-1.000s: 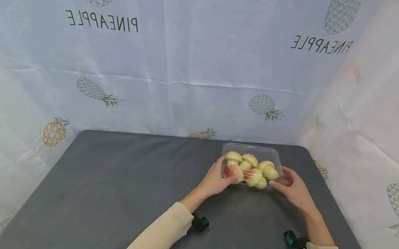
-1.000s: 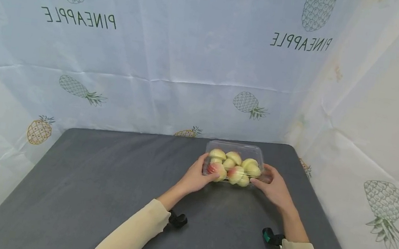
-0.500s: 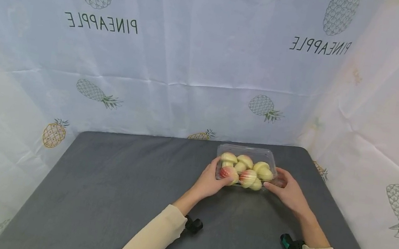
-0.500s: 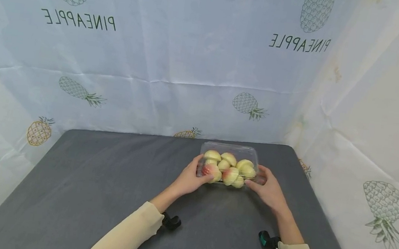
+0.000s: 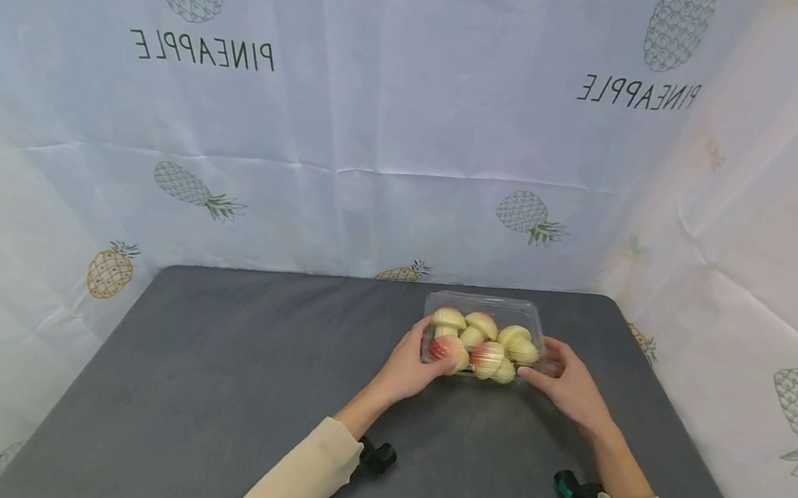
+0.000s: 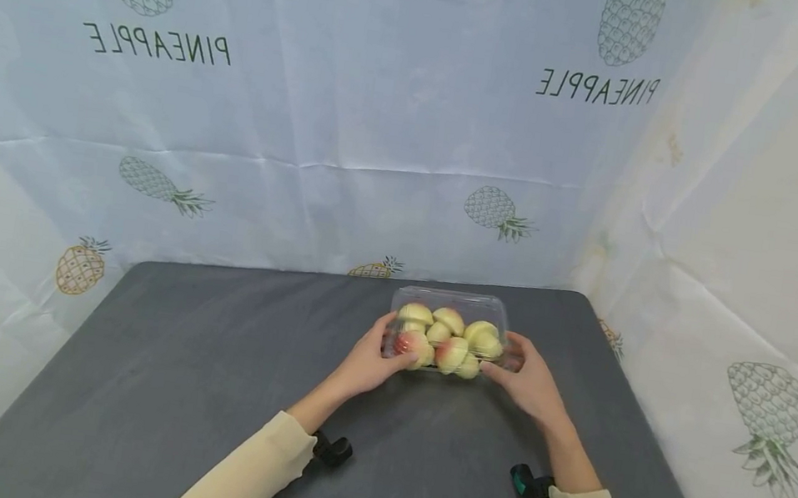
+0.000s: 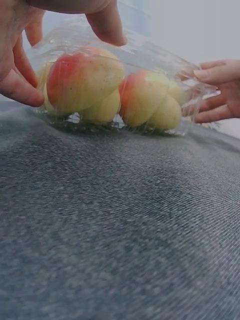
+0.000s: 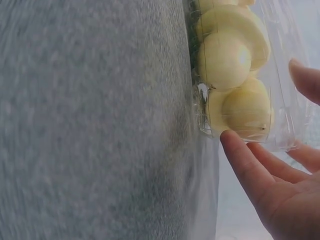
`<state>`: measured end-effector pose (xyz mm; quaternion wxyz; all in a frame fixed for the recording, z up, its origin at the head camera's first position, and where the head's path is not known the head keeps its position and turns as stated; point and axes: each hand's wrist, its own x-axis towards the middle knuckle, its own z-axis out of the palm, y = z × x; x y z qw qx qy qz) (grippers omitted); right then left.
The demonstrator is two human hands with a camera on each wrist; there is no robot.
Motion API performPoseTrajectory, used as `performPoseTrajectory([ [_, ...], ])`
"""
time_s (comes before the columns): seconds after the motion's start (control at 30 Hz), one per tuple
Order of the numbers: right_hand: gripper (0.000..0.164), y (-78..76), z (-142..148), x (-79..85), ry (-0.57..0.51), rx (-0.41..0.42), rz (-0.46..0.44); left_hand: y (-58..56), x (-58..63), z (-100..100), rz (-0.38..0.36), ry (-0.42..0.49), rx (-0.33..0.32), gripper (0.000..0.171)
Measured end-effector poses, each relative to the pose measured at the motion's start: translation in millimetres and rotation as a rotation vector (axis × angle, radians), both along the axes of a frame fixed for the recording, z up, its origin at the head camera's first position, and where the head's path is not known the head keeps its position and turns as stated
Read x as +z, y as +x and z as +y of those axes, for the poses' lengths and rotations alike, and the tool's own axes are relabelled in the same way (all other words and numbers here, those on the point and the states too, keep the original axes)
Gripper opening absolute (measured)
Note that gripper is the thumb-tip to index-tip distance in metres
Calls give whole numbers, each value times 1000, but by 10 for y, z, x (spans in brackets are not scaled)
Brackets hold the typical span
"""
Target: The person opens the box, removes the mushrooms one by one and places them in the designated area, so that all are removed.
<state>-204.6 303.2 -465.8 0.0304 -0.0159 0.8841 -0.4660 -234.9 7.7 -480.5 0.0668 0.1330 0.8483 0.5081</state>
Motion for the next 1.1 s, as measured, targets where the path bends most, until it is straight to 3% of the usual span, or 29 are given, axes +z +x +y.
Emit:
performPoseTrajectory([
  [1.1, 87, 41, -369, -20, -27, 43, 17, 105, -29, -457, 11, 64, 0, 87],
])
